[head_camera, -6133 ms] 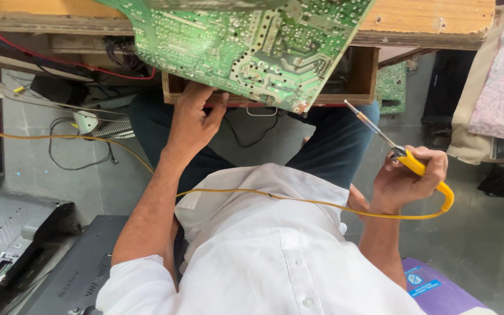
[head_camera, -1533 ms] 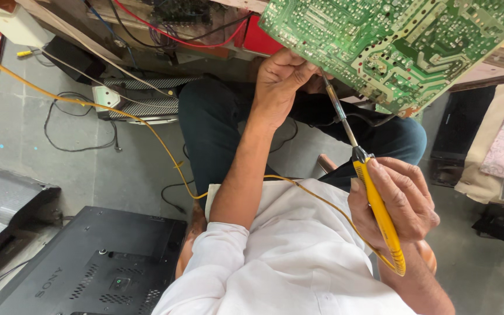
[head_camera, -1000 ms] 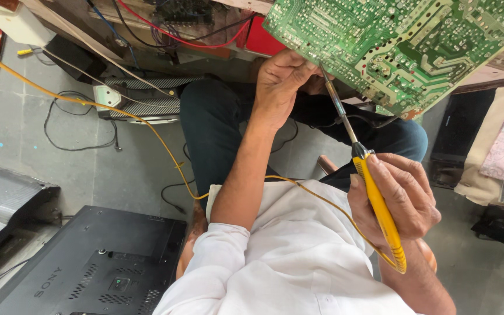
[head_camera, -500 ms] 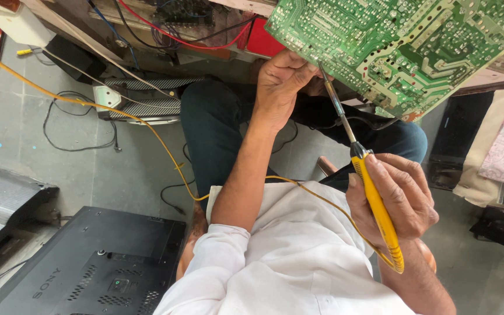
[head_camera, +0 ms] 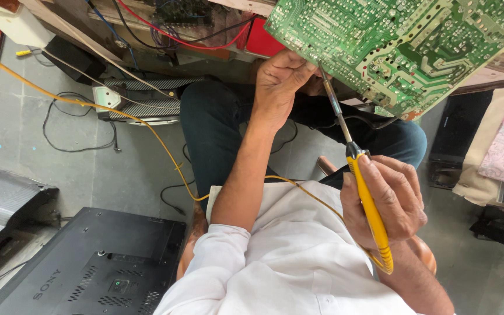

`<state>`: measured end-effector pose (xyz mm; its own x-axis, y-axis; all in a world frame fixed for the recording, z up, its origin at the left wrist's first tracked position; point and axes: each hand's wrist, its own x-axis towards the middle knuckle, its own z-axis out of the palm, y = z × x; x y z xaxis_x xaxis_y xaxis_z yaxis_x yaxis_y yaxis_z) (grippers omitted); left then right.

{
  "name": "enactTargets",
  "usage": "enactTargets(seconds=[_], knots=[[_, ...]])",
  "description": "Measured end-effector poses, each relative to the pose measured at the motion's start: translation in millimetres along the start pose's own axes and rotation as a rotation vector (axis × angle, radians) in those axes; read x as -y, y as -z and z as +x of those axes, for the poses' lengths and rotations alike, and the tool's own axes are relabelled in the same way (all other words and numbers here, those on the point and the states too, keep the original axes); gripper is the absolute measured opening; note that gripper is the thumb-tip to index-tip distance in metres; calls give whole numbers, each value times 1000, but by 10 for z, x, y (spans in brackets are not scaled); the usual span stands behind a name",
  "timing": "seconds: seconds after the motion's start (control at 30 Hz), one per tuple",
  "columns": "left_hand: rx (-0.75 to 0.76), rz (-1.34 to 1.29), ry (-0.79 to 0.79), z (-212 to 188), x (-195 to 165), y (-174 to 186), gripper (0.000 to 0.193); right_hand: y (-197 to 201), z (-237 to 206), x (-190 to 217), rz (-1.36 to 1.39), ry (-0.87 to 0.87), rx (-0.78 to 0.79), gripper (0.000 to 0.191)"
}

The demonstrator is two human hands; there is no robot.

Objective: The person uses a soldering iron to apply heat to multiple points on a green circuit board, then briefly uses a small brush to clean the board surface. The task is performed at a workbench with electronic equipment visible nearby.

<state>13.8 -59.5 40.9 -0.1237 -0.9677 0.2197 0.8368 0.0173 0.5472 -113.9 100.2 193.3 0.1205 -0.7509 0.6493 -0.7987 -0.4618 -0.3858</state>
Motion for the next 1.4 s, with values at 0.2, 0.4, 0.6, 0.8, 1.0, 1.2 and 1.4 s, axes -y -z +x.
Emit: enactTargets(seconds=[0.2,0.4,0.6,0.8,1.0,1.2,1.4], knots=[[-30,8,-12,13,48,33,10,7,35,-8,21,-45,17,28],[-36,-1,-14,24,85,44,9,73,116,48,28,-95,67,26],[-45,-9,-11,26,64,17,11,79,187,78,32,-97,72,25],[-22,-1,-19,20,19,11,11,127,239,82,-11,-92,89,24],[-26,34,-23,23,-10,29,14,181,292,113,19,-163,114,18],[5,-4,-5,-17,-90,56,16,168,309,102,49,-169,97,17],[10,28,-20,-25,-92,52,20,166,296,64,63,-149,99,17]])
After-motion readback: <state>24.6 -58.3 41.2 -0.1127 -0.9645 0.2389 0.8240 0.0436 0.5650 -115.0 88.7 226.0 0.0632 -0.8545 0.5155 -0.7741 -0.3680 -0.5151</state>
